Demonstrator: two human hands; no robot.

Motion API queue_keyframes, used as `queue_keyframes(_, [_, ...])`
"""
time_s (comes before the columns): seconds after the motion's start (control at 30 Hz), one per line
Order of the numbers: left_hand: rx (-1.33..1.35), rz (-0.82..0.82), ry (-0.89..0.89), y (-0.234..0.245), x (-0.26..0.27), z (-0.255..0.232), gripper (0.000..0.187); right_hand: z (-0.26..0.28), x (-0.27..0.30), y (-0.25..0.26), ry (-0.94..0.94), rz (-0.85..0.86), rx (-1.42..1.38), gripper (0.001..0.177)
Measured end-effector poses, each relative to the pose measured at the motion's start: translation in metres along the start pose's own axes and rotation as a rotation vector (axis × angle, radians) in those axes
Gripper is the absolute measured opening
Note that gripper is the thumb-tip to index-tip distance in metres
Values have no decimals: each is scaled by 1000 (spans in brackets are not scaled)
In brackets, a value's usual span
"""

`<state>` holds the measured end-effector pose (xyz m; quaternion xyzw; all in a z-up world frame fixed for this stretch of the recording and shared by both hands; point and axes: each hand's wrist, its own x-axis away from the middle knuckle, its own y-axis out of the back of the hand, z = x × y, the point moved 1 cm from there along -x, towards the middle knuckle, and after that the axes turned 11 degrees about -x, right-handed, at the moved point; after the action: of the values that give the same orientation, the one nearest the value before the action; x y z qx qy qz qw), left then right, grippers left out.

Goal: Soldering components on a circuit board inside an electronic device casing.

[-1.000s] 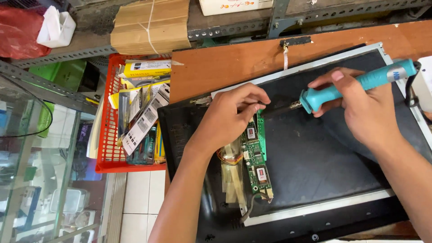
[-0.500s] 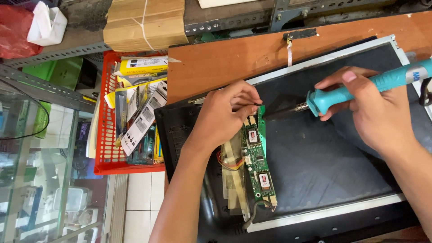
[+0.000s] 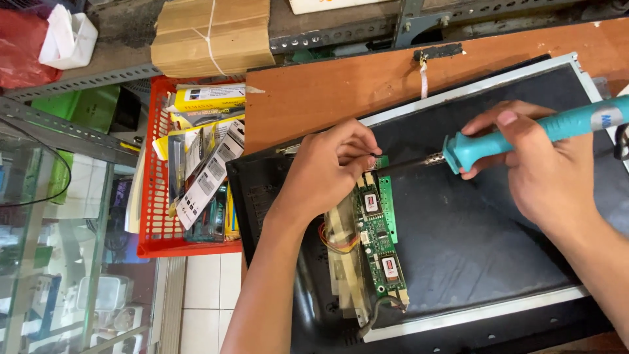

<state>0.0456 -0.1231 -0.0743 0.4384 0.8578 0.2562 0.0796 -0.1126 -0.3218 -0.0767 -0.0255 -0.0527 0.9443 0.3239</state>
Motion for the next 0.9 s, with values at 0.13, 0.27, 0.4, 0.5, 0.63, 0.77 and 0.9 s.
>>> queue_keyframes(0.13, [15,11,11,3,3,-3,20,-5,3,4,21,18,-43,30])
queue_keyframes(0.27, [-22,30,-21,7,7,-6,22,-8,5,5,45,50,-20,30])
queue_keyframes(0.4, [-70,32,-33,5,6,-3,25,-13,4,9,69,67,-25,29])
queue_keyframes(0.5, [-70,26,-27,5,6,-2,24,-15,4,10,76,80,-34,28])
queue_keyframes(0.63, [-115,39,30,5,7,-6,25,-12,5,8,81,98,-25,30])
queue_keyframes(0.77, [-109,-30,-90,-1,5,4,27,-22,4,14,136,94,-126,25])
queue_keyframes(0.9, [-161,-43,-97,0,6,1,23,-12,5,14,179,26,-83,30])
